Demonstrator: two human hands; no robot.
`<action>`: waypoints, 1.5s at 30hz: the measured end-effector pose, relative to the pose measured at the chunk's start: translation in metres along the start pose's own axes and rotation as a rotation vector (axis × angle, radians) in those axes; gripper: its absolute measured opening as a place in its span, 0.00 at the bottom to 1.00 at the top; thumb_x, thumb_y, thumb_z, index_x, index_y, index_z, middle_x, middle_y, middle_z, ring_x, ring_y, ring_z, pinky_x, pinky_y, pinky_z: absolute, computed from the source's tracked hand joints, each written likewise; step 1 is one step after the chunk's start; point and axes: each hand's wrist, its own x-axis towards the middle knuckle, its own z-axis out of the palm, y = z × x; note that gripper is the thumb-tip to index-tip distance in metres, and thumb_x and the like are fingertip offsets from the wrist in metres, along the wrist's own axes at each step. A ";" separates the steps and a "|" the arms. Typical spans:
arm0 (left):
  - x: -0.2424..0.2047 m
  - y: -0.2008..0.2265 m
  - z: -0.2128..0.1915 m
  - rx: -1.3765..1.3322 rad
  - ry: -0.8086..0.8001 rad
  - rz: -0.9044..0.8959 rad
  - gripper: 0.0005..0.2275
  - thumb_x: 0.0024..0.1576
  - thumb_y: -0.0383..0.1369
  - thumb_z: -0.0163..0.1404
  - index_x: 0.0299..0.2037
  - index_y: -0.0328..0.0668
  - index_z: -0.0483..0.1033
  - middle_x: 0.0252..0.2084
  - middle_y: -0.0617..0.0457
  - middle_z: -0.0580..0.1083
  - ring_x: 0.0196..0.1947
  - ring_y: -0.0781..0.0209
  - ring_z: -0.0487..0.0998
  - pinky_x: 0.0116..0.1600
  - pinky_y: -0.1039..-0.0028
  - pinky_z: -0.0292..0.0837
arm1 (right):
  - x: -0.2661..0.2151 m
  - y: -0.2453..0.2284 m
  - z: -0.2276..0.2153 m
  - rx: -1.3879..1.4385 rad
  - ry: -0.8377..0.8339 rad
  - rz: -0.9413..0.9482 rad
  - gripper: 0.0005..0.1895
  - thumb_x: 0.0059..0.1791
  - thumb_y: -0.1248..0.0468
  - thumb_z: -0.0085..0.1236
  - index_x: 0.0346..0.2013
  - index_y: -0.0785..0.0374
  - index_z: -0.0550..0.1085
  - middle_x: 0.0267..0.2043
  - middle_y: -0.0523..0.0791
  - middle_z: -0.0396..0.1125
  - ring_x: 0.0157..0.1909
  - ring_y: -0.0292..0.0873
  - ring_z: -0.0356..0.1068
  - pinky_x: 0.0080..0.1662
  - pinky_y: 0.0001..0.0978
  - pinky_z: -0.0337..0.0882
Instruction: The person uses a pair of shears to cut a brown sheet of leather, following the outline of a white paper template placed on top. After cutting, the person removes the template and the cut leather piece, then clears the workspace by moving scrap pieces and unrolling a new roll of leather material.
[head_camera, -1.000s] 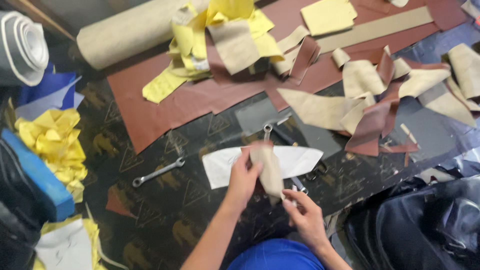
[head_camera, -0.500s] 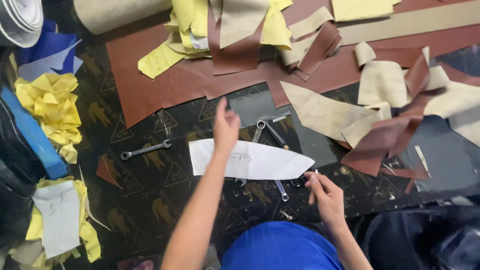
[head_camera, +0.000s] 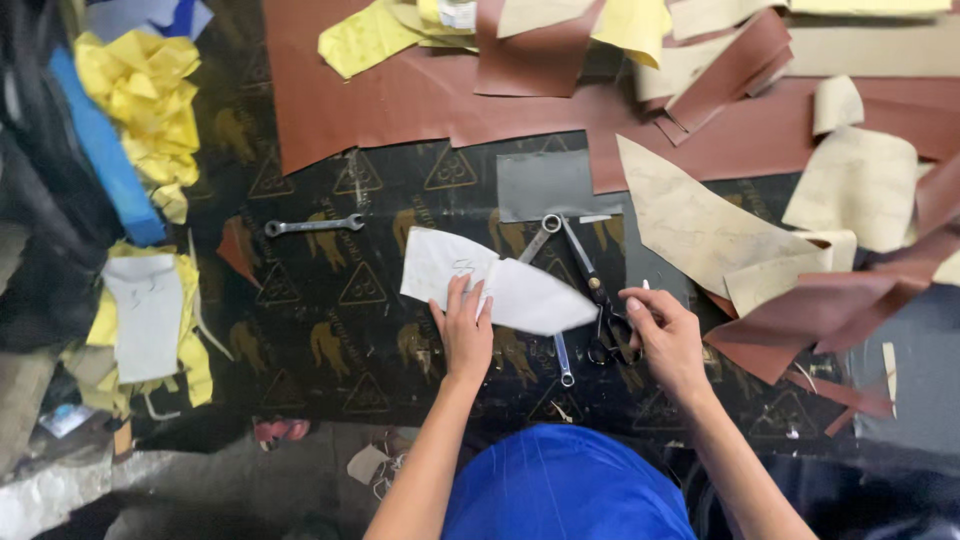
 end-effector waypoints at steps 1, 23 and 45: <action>-0.004 0.006 -0.010 -0.100 0.036 0.011 0.15 0.59 0.28 0.49 0.56 0.37 0.77 0.61 0.43 0.72 0.66 0.45 0.68 0.69 0.50 0.57 | 0.000 -0.012 0.002 -0.078 -0.012 -0.044 0.14 0.52 0.63 0.56 0.50 0.65 0.78 0.36 0.42 0.66 0.28 0.34 0.66 0.34 0.28 0.67; -0.047 -0.024 -0.138 -0.624 0.154 -0.183 0.22 0.52 0.19 0.54 0.59 0.30 0.70 0.51 0.37 0.78 0.53 0.50 0.80 0.58 0.66 0.74 | -0.020 0.004 0.164 0.354 -0.312 0.228 0.15 0.57 0.59 0.51 0.50 0.69 0.75 0.36 0.40 0.67 0.35 0.32 0.63 0.36 0.27 0.63; 0.059 -0.463 -0.295 0.526 0.275 -0.366 0.32 0.61 0.56 0.42 0.76 0.61 0.54 0.79 0.38 0.45 0.77 0.28 0.38 0.67 0.23 0.29 | -0.054 0.062 0.257 0.114 -0.126 0.375 0.15 0.52 0.62 0.56 0.48 0.69 0.81 0.26 0.43 0.65 0.27 0.36 0.62 0.31 0.29 0.62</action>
